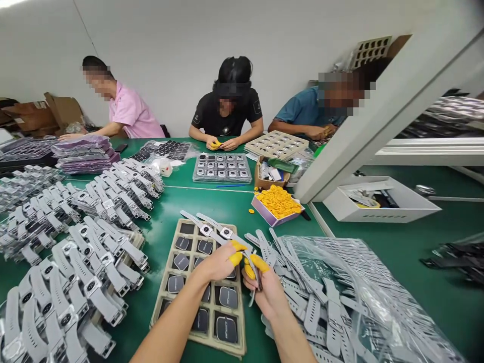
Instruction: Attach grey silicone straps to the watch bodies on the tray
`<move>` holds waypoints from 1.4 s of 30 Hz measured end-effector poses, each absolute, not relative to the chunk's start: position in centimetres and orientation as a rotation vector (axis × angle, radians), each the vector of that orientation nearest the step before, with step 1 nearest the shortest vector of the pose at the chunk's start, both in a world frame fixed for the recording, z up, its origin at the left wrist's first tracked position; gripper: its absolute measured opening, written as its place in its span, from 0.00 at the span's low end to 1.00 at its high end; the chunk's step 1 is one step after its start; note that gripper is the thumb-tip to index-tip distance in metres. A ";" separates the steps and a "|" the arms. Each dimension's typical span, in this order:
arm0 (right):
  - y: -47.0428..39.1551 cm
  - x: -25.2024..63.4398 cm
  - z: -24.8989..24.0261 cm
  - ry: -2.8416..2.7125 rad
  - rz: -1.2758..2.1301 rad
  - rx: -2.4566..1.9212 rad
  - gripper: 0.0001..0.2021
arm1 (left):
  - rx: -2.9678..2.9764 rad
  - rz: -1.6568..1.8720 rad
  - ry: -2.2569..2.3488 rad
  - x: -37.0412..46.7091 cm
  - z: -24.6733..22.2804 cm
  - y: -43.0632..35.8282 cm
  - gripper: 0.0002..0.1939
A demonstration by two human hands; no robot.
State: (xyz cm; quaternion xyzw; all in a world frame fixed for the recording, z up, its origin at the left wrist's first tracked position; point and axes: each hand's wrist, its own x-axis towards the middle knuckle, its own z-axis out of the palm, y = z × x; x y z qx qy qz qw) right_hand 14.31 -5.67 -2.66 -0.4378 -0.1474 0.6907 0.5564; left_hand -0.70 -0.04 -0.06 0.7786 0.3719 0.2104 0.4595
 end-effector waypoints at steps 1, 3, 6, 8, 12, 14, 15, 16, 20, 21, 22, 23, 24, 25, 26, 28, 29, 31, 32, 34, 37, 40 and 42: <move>-5.7 14.3 -2.8 -0.352 1.620 -1.054 0.26 | 1.946 0.494 0.941 -0.6 0.1 -0.1 0.21; -5.6 14.4 -3.0 -0.365 1.598 -1.107 0.25 | 2.038 0.417 1.002 -0.3 0.4 -0.2 0.18; -5.6 14.2 -3.1 -0.396 1.576 -1.165 0.24 | 2.153 0.310 1.062 -0.3 0.4 -0.2 0.13; -5.7 14.0 -2.9 -0.424 1.571 -1.174 0.23 | 2.144 0.303 1.053 -0.4 0.2 0.0 0.12; -5.8 13.7 -2.4 -0.448 1.566 -1.118 0.24 | 1.974 0.437 0.969 -0.8 0.1 0.3 0.16; -5.8 13.7 -2.3 -0.441 1.582 -1.068 0.25 | 1.890 0.501 0.937 -1.0 0.0 0.4 0.17; -5.7 13.7 -2.3 -0.425 1.592 -1.048 0.25 | 1.843 0.531 0.919 -1.0 -0.1 0.5 0.17; -5.7 13.7 -2.3 -0.405 1.598 -1.036 0.25 | 1.781 0.564 0.898 -1.0 -0.3 0.5 0.16; -5.8 13.5 -2.0 -0.431 1.581 -1.050 0.24 | 1.427 0.756 0.817 -0.5 -1.0 0.7 0.18; -5.9 13.5 -1.9 -0.468 1.577 -1.059 0.24 | 1.342 0.804 0.804 -0.3 -1.1 0.7 0.18; -6.1 13.4 -1.8 -0.505 1.588 -1.064 0.25 | 1.270 0.840 0.790 -0.2 -1.1 0.8 0.18; -6.2 13.4 -1.7 -0.536 1.619 -1.063 0.25 | 1.207 0.871 0.780 -0.1 -1.0 0.8 0.19; -6.4 13.4 -1.6 -0.559 1.671 -1.060 0.25 | 1.151 0.902 0.778 -0.1 -0.9 0.9 0.20; -6.6 13.4 -1.5 -0.580 1.736 -1.056 0.25 | 1.102 0.949 0.790 -0.2 -0.7 1.1 0.21; -6.7 13.5 -1.5 -0.604 1.809 -1.053 0.24 | 1.052 1.018 0.818 -0.4 -0.6 1.2 0.23; -6.8 13.6 -1.4 -0.657 1.928 -1.066 0.22 | 0.939 1.193 0.901 -0.8 -0.3 1.7 0.25; -6.8 13.7 -1.3 -0.676 1.964 -1.086 0.20 | 0.880 1.277 0.945 -1.1 -0.2 2.0 0.27; -6.7 14.0 -1.0 -0.691 1.994 -1.141 0.19 | 0.788 1.384 1.012 -1.6 -0.3 2.6 0.30; -6.7 14.3 -0.8 -0.691 2.003 -1.173 0.18 | 0.757 1.415 1.039 -1.8 -0.4 2.9 0.30; -6.6 14.8 -0.5 -0.701 2.028 -1.225 0.16 | 0.688 1.481 1.100 -2.3 -0.6 3.4 0.31; -6.4 15.4 -0.5 -0.713 1.937 -1.238 0.14 | 0.599 1.545 1.175 -3.1 -0.7 3.9 0.30; -6.3 15.2 -0.9 -0.691 1.633 -1.214 0.16 | 0.690 1.345 1.144 -2.8 -1.0 3.3 0.27; -6.2 14.6 -1.2 -0.687 1.532 -1.191 0.17 | 0.889 1.075 1.060 -1.9 -1.4 2.4 0.22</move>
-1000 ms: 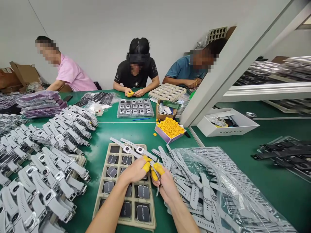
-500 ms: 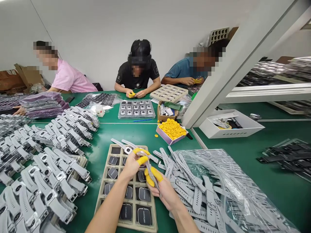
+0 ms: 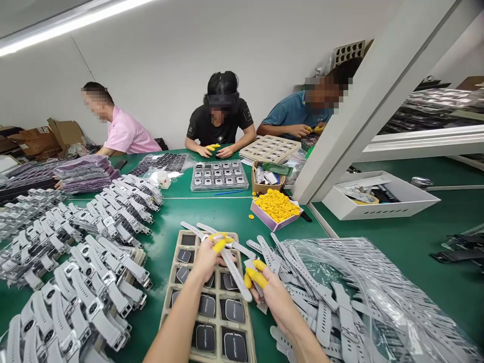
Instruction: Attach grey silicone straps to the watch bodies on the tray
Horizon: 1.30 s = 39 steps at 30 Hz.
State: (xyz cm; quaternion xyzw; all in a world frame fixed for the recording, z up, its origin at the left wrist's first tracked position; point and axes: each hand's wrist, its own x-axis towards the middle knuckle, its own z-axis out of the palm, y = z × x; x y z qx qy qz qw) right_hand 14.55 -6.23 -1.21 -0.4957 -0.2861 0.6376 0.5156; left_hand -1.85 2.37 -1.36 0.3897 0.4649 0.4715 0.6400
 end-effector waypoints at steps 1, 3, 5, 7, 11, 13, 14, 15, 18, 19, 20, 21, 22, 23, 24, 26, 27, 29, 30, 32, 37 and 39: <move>-6.2 14.2 -1.3 -0.682 1.527 -1.176 0.18 | 1.043 0.966 1.018 -1.3 -1.6 1.8 0.19; -6.2 13.7 -1.4 -0.664 1.549 -1.150 0.18 | 1.417 0.851 0.947 -0.3 -1.9 0.9 0.15; -6.2 13.6 -1.4 -0.660 1.569 -1.145 0.18 | 1.744 0.826 0.892 0.0 -2.0 0.4 0.23; -6.2 13.9 -1.5 -0.689 1.615 -1.159 0.18 | 1.906 0.809 0.839 -0.2 -2.0 0.3 0.31; -6.1 14.7 -1.9 -0.719 1.757 -1.142 0.21 | 1.968 0.766 0.765 -1.0 -2.0 0.6 0.33; -6.1 14.9 -2.0 -0.690 1.765 -1.118 0.21 | 1.958 0.750 0.769 -1.1 -2.0 0.7 0.30; -6.1 14.9 -2.0 -0.673 1.748 -1.114 0.22 | 1.948 0.746 0.778 -1.1 -2.0 0.7 0.29; -6.1 14.8 -2.0 -0.658 1.720 -1.119 0.21 | 1.937 0.743 0.790 -1.0 -1.9 0.7 0.28; -6.3 14.3 -1.8 -0.630 1.596 -1.156 0.20 | 1.917 0.730 0.820 -0.9 -1.7 0.6 0.27; -6.4 14.1 -1.8 -0.620 1.572 -1.163 0.20 | 1.916 0.723 0.824 -0.9 -1.7 0.6 0.27; -6.4 14.0 -1.8 -0.605 1.567 -1.161 0.20 | 1.917 0.716 0.824 -1.0 -1.6 0.6 0.27; -6.4 13.9 -2.0 -0.584 1.577 -1.153 0.20 | 1.917 0.709 0.819 -1.0 -1.6 0.6 0.27; -6.3 13.9 -2.1 -0.560 1.599 -1.140 0.19 | 1.914 0.703 0.808 -1.0 -1.5 0.6 0.26; -6.3 13.9 -2.4 -0.536 1.622 -1.125 0.19 | 1.894 0.707 0.803 -1.0 -1.5 0.6 0.24; -6.2 14.0 -2.6 -0.517 1.645 -1.108 0.19 | 1.846 0.725 0.809 -1.0 -1.5 0.7 0.21; -6.0 14.1 -3.1 -0.487 1.676 -1.083 0.21 | 1.667 0.773 0.855 -1.2 -1.6 0.8 0.17; -6.0 14.1 -3.2 -0.477 1.682 -1.076 0.22 | 1.563 0.794 0.890 -1.3 -1.7 0.9 0.17; -6.0 13.9 -3.2 -0.477 1.672 -1.065 0.22 | 1.431 0.822 0.951 -1.6 -1.8 1.0 0.18; -6.1 13.7 -3.1 -0.489 1.659 -1.064 0.22 | 1.436 0.824 0.963 -1.7 -1.9 1.0 0.19; -6.4 13.4 -2.8 -0.523 1.644 -1.071 0.21 | 1.569 0.811 0.932 -1.7 -2.1 1.0 0.18; -6.4 13.4 -2.2 -0.561 1.674 -1.061 0.23 | 1.864 0.711 0.763 -1.1 -2.3 0.6 0.26; -6.1 13.7 -2.3 -0.540 1.670 -1.053 0.25 | 1.838 0.723 0.788 -0.9 -2.3 0.5 0.24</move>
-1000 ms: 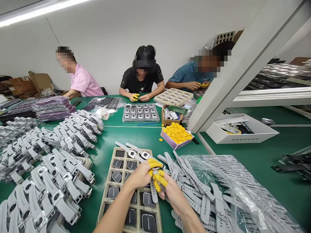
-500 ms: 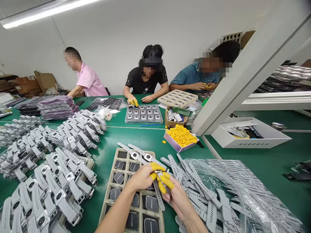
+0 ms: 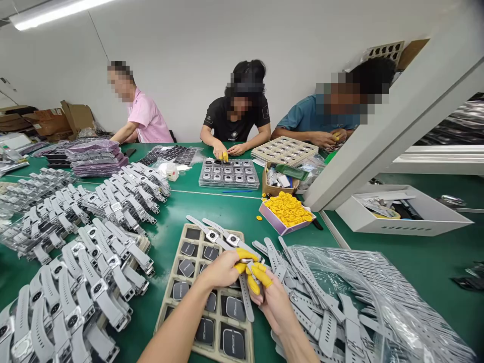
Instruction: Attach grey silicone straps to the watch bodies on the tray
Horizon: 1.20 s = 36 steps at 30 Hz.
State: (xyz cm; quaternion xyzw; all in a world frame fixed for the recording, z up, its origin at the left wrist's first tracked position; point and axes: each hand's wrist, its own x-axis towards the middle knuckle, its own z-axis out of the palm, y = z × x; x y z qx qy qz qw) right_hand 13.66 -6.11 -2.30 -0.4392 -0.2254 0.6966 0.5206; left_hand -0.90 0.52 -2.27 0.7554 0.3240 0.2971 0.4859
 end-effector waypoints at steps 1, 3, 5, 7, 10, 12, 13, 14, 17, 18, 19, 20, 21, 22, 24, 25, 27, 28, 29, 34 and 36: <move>-6.0 13.8 -2.4 -0.522 1.662 -1.056 0.26 | 1.799 0.748 0.816 -0.9 -2.2 0.5 0.21; -5.8 14.0 -2.5 -0.492 1.644 -1.064 0.26 | 1.693 0.804 0.881 -0.9 -2.1 0.5 0.18; -5.8 14.0 -2.7 -0.483 1.623 -1.068 0.25 | 1.625 0.835 0.929 -1.0 -2.0 0.5 0.18; -5.9 13.9 -2.8 -0.514 1.631 -1.067 0.24 | 1.673 0.820 0.920 -1.1 -2.0 0.5 0.19; -6.1 13.8 -3.0 -0.585 1.685 -1.054 0.22 | 1.833 0.767 0.818 -1.0 -2.3 0.5 0.24; -6.0 13.8 -3.1 -0.580 1.697 -1.037 0.21 | 1.880 0.745 0.772 -0.8 -2.4 0.4 0.26; -6.0 13.8 -3.1 -0.562 1.691 -1.030 0.21 | 1.877 0.751 0.775 -0.7 -2.4 0.4 0.25; -5.9 13.9 -3.1 -0.541 1.682 -1.025 0.21 | 1.852 0.771 0.796 -0.7 -2.4 0.4 0.24; -5.5 14.1 -2.9 -0.509 1.656 -1.013 0.20 | 1.699 0.863 0.900 -0.9 -2.2 0.5 0.17; -5.4 14.1 -2.8 -0.500 1.640 -1.008 0.20 | 1.657 0.883 0.933 -1.0 -2.2 0.6 0.16; -5.4 14.2 -2.8 -0.495 1.624 -1.005 0.20 | 1.635 0.891 0.958 -1.1 -2.2 0.6 0.16; -5.4 14.2 -2.7 -0.499 1.614 -1.004 0.20 | 1.638 0.890 0.971 -1.2 -2.2 0.7 0.16; -5.5 14.2 -2.7 -0.515 1.615 -1.009 0.20 | 1.665 0.881 0.968 -1.2 -2.3 0.7 0.16; -5.5 14.2 -2.8 -0.542 1.629 -1.019 0.20 | 1.708 0.868 0.947 -1.2 -2.4 0.7 0.18; -5.7 14.1 -2.9 -0.608 1.679 -1.039 0.21 | 1.806 0.830 0.872 -1.1 -2.6 0.6 0.22; -5.7 14.1 -3.0 -0.631 1.698 -1.044 0.21 | 1.848 0.809 0.836 -1.0 -2.7 0.5 0.25; -5.7 14.1 -3.2 -0.641 1.705 -1.042 0.19 | 1.894 0.777 0.797 -0.8 -2.7 0.4 0.27; -5.6 14.0 -3.3 -0.635 1.696 -1.040 0.18 | 1.894 0.779 0.801 -0.8 -2.7 0.4 0.27; -5.6 14.0 -3.3 -0.629 1.685 -1.040 0.17 | 1.884 0.790 0.812 -0.7 -2.7 0.5 0.27; -5.3 13.9 -3.0 -0.566 1.685 -1.005 0.18 | 1.848 0.825 0.866 -0.7 -2.7 0.5 0.25; -5.3 13.9 -2.9 -0.515 1.697 -0.972 0.19 | 1.889 0.812 0.859 -0.6 -2.6 0.4 0.25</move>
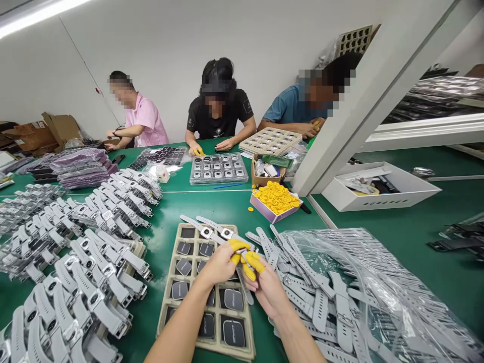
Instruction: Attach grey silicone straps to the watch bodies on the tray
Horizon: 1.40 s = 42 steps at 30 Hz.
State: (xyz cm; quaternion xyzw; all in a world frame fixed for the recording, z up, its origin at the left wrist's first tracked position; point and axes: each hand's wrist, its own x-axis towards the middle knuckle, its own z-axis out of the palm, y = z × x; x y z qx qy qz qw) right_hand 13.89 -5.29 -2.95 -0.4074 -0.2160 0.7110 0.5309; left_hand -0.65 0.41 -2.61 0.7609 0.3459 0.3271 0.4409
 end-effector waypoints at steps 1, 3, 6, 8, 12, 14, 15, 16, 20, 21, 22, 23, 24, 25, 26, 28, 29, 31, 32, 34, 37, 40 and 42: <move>-5.3 13.9 -3.0 -0.492 1.694 -0.962 0.19 | 1.906 0.794 0.849 -0.6 -2.5 0.3 0.25; -5.2 14.1 -3.0 -0.461 1.678 -0.965 0.20 | 1.913 0.739 0.821 -0.6 -2.1 0.1 0.24; -5.1 14.2 -3.1 -0.461 1.657 -0.997 0.20 | 1.940 0.664 0.845 -0.7 -1.3 -0.2 0.22; -5.2 14.2 -3.0 -0.465 1.658 -1.025 0.20 | 2.051 0.621 0.896 -0.8 -0.8 -0.3 0.22; -5.2 14.1 -2.4 -0.471 1.677 -1.091 0.18 | 2.264 0.531 0.940 -1.0 -0.3 0.1 0.21; -5.2 14.1 -2.0 -0.482 1.686 -1.095 0.18 | 2.236 0.527 0.916 -1.0 -0.3 0.4 0.19; -5.1 14.1 -1.8 -0.490 1.692 -1.086 0.18 | 2.189 0.542 0.894 -1.0 -0.4 0.6 0.19; -5.1 14.1 -1.6 -0.498 1.700 -1.073 0.19 | 2.131 0.559 0.866 -1.0 -0.4 0.8 0.19; -4.7 14.5 -1.0 -0.594 1.631 -1.051 0.19 | 1.916 0.570 0.811 -1.2 -0.2 1.2 0.20; -4.7 14.8 -0.8 -0.677 1.569 -1.073 0.19 | 1.908 0.556 0.841 -1.5 0.1 1.3 0.22; -4.7 15.1 -0.6 -0.793 1.490 -1.109 0.18 | 1.927 0.546 0.894 -1.9 0.5 1.5 0.23; -4.8 15.4 -0.4 -0.934 1.403 -1.161 0.17 | 1.968 0.540 0.964 -2.5 1.1 1.7 0.23; -4.9 15.7 -0.2 -1.087 1.321 -1.227 0.15 | 2.023 0.541 1.041 -3.3 1.8 2.0 0.22; -5.0 16.0 0.0 -1.235 1.255 -1.303 0.14 | 2.078 0.534 1.116 -4.2 2.5 2.3 0.21; -5.2 16.2 0.2 -1.365 1.207 -1.380 0.13 | 2.123 0.517 1.184 -5.1 3.3 2.6 0.20; -5.5 16.5 0.7 -1.563 1.151 -1.506 0.12 | 2.197 0.397 1.298 -7.0 4.7 3.3 0.18; -5.6 16.5 1.0 -1.630 1.118 -1.549 0.12 | 2.230 0.299 1.356 -7.8 5.3 3.6 0.16; -5.6 16.7 1.6 -1.709 1.033 -1.601 0.13 | 2.279 0.121 1.435 -9.2 6.2 4.1 0.13; -5.6 17.0 1.8 -1.718 0.987 -1.626 0.15 | 2.293 0.070 1.455 -9.8 6.6 4.3 0.12; -5.5 18.3 2.2 -1.670 0.866 -1.710 0.17 | 2.295 0.050 1.482 -10.9 7.3 5.0 0.15; -5.7 21.8 1.5 -1.498 0.556 -1.962 0.19 | 2.258 0.059 1.533 -12.7 8.3 6.5 0.18; -6.0 25.7 -0.5 -1.452 0.331 -2.245 0.21 | 2.189 0.002 1.570 -14.4 8.6 8.6 0.18; -6.2 27.3 -1.7 -1.479 0.371 -2.363 0.20 | 2.125 -0.054 1.586 -15.4 8.1 9.9 0.14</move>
